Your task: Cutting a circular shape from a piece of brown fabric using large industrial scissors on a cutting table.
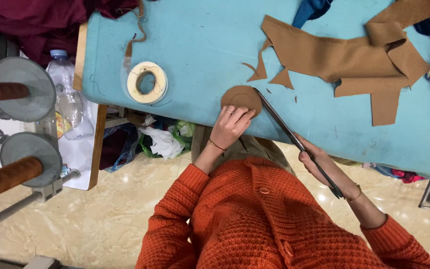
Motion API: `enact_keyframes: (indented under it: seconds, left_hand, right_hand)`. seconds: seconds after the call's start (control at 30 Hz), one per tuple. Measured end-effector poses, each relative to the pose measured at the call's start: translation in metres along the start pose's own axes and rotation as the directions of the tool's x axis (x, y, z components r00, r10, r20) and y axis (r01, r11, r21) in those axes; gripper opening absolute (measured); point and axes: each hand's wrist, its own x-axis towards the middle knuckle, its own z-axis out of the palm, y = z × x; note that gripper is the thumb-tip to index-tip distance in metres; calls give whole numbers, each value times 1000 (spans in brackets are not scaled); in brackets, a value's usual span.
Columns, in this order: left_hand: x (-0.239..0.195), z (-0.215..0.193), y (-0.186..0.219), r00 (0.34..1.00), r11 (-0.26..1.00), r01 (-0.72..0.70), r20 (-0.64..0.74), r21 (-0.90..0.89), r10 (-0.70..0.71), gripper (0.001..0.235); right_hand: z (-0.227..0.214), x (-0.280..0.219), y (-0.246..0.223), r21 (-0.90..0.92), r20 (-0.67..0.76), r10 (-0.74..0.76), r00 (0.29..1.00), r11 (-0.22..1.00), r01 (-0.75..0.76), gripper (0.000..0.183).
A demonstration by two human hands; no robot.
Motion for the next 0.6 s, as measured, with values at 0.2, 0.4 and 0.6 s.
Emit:
enact_keyframes:
  seconds: [0.2,0.4,0.6]
  left_hand:
    - [-2,2,2,999,1000,30,-15,5,-30,11]
    - [-4,5,1,999,999,34,-32,-9,-34,11]
    - [-11,12,1,998,998,54,-40,-31,-56,12]
  right_hand:
    - [-20,15,38,6,47,-33,998,999,33,63]
    - [-33,16,33,2,73,-24,997,1000,24,61]
    - [-55,20,44,-37,169,4,986,999,2,71]
